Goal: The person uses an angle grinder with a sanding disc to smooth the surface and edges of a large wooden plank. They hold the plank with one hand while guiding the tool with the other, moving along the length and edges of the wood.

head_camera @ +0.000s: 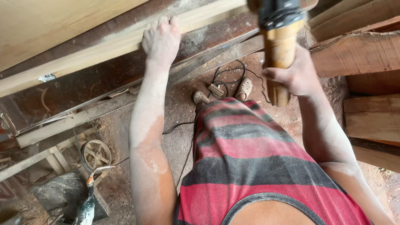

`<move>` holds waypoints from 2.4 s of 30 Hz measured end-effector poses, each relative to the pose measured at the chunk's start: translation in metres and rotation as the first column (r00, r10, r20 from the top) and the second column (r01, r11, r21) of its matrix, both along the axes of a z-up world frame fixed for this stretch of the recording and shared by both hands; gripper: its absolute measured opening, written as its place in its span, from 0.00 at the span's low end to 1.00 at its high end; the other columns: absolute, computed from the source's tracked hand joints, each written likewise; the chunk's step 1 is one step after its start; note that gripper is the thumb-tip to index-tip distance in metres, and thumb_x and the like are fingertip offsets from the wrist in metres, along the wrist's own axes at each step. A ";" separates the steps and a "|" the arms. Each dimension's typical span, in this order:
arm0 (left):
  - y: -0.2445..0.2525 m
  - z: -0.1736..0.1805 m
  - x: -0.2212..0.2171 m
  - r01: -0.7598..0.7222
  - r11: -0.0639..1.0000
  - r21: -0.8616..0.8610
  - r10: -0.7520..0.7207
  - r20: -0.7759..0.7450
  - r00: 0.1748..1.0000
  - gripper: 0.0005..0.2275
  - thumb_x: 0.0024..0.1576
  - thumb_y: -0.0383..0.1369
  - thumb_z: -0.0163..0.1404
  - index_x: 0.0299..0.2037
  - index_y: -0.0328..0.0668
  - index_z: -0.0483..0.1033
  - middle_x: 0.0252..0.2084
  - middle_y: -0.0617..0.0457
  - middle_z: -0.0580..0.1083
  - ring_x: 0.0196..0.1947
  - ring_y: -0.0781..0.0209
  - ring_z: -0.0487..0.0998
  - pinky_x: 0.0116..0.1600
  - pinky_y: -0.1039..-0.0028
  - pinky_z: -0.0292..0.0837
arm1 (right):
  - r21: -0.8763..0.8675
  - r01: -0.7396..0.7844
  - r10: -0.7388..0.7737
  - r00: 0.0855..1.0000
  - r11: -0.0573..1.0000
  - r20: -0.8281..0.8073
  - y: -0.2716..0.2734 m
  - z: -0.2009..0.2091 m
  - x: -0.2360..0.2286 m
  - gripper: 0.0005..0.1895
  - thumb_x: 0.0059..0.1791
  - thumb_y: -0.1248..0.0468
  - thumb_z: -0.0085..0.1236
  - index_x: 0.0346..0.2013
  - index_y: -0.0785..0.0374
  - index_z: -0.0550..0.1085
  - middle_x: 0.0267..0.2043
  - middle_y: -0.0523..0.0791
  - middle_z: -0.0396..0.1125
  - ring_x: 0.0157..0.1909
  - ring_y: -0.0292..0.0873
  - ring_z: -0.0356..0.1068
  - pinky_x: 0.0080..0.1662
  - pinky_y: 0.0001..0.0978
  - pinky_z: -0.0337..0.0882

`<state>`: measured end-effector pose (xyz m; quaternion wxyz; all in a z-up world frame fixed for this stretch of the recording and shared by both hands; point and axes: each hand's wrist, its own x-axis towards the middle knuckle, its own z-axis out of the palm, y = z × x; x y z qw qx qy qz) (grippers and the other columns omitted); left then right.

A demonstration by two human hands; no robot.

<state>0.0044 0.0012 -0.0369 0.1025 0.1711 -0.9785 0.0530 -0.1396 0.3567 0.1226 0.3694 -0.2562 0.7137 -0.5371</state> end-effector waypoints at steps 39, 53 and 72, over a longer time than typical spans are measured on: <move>-0.012 0.082 0.001 -0.002 0.998 0.066 0.000 0.036 0.999 0.17 0.51 0.49 0.68 0.34 0.45 0.80 0.32 0.51 0.76 0.32 0.48 0.80 0.33 0.57 0.73 | 0.085 -0.055 0.054 0.998 0.995 0.011 -0.032 -0.020 0.010 0.30 0.37 0.62 0.72 0.51 0.63 0.72 0.40 0.43 0.72 0.42 0.38 0.72 0.47 0.33 0.73; -0.007 0.081 0.012 -0.012 0.999 0.039 0.012 0.014 1.000 0.19 0.51 0.52 0.69 0.34 0.46 0.80 0.30 0.53 0.74 0.30 0.50 0.78 0.34 0.60 0.72 | -0.068 0.312 -0.283 0.919 0.948 0.274 0.068 -0.033 -0.073 0.21 0.44 0.66 0.66 0.49 0.68 0.70 0.38 0.47 0.70 0.36 0.41 0.74 0.43 0.36 0.79; -0.001 0.085 0.022 -0.091 0.996 0.027 0.089 0.049 0.995 0.19 0.52 0.53 0.68 0.34 0.48 0.80 0.31 0.54 0.73 0.30 0.50 0.78 0.33 0.59 0.70 | -0.041 0.058 -0.052 0.990 0.998 0.133 0.057 -0.038 -0.065 0.30 0.39 0.61 0.72 0.53 0.66 0.72 0.44 0.43 0.71 0.45 0.37 0.71 0.51 0.30 0.73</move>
